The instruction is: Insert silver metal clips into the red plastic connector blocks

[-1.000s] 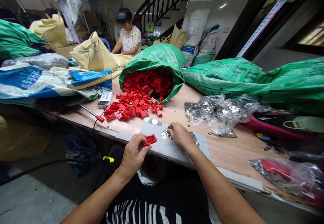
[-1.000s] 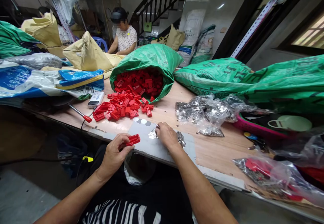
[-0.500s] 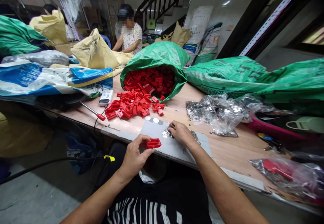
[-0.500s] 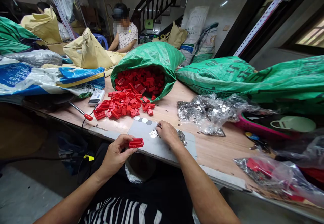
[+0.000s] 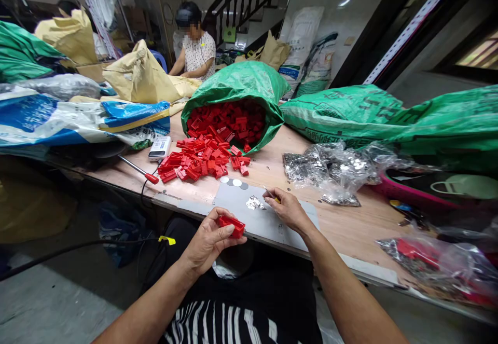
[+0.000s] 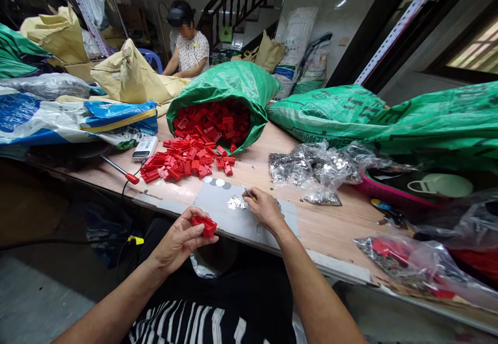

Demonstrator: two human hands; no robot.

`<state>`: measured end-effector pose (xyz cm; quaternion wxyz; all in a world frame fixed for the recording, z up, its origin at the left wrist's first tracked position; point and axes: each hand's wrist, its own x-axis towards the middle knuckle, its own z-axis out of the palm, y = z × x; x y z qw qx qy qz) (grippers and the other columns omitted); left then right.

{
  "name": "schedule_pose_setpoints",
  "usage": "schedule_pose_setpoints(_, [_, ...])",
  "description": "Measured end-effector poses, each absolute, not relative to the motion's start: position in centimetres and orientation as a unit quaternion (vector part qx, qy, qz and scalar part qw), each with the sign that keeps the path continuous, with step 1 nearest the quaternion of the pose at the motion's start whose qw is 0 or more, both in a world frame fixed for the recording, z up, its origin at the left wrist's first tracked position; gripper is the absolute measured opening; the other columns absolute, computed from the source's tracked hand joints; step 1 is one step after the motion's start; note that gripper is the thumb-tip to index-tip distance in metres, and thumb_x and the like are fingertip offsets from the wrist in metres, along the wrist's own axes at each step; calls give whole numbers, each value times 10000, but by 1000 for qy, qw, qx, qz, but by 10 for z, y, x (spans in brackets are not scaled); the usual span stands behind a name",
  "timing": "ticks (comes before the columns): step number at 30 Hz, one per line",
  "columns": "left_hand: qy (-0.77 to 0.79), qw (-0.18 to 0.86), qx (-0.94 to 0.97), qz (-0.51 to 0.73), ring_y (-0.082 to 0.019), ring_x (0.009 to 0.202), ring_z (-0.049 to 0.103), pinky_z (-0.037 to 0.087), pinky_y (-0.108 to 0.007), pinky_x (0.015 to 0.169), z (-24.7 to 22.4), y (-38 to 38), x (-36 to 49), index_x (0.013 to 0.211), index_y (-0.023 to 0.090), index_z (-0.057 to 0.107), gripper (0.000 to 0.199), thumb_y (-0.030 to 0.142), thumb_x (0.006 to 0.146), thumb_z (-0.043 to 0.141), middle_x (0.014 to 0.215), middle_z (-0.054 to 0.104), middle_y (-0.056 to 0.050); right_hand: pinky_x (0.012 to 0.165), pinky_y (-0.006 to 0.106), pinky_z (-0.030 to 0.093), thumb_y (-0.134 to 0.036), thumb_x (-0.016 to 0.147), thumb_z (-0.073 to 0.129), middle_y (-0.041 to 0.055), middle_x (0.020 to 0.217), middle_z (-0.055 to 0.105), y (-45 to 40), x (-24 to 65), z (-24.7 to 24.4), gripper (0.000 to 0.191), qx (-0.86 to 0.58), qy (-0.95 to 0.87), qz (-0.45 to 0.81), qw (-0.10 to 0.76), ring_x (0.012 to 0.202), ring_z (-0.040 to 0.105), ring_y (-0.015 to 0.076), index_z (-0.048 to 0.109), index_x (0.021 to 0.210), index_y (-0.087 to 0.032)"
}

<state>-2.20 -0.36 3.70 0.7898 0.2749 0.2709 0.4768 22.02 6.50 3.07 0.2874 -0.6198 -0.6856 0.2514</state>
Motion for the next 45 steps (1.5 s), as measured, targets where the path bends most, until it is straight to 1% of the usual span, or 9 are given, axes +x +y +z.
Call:
schedule_pose_setpoints(5, [253,807,255,468,-153,794,639,557,-386,768,38,-4,-21,1051,241,505,470,92,674,743,903,636,-11,561,235,392,-388,799,554,-18,710,591,48,206,39,203,-578,-649,369,328,571,484,116,612,829,-196])
schedule_pose_setpoints(10, [248,829,234,442,-152,796,650,552,-310,723,39,-5,-22,1069,225,539,440,113,688,729,968,646,-41,566,234,408,-395,788,564,-8,744,592,43,202,39,208,-572,-637,385,344,594,490,120,609,825,-195])
schedule_pose_setpoints(15, [240,852,215,412,-139,794,659,546,-274,706,36,-6,-21,1147,226,573,405,153,758,661,1182,600,-83,565,247,386,-358,803,533,-11,715,602,40,211,35,176,-598,-648,344,322,571,493,124,599,836,-198])
schedule_pose_setpoints(20, [250,857,204,401,-130,799,665,521,-215,669,33,-7,-17,1177,231,572,403,188,785,654,1189,608,-97,642,270,394,-293,790,519,7,781,657,38,216,31,124,-623,-678,239,307,696,557,160,609,808,-209])
schedule_pose_setpoints(24, [266,853,214,394,-102,788,649,505,-174,675,30,-9,-15,1151,200,608,456,101,718,709,1186,611,-91,666,282,402,-286,790,512,5,790,676,38,215,28,117,-647,-676,208,285,716,587,170,608,804,-220])
schedule_pose_setpoints(27, [271,853,213,391,-111,770,653,504,-191,684,27,-10,-15,1153,186,600,428,115,742,691,1106,654,-99,688,290,410,-278,796,516,8,826,696,40,215,26,108,-660,-673,195,271,756,615,185,608,828,-231])
schedule_pose_setpoints(33, [265,854,194,403,-210,948,670,489,-275,876,24,-12,-17,1054,120,634,290,151,766,649,1040,690,-117,734,283,430,-283,805,516,19,878,702,38,229,29,134,-667,-659,175,301,820,637,189,621,867,-226])
schedule_pose_setpoints(38, [271,861,181,391,-211,926,680,502,-282,863,25,-12,-19,1105,136,615,302,239,822,599,1010,703,-120,710,282,427,-357,823,516,28,838,698,31,258,38,192,-696,-631,153,307,782,630,191,630,872,-211])
schedule_pose_setpoints(45, [297,853,187,386,-218,887,689,524,-291,835,17,-14,-18,1090,116,633,336,340,842,591,1067,678,-131,739,291,415,-298,809,525,33,845,687,15,284,37,144,-703,-657,146,230,811,613,196,636,811,-207])
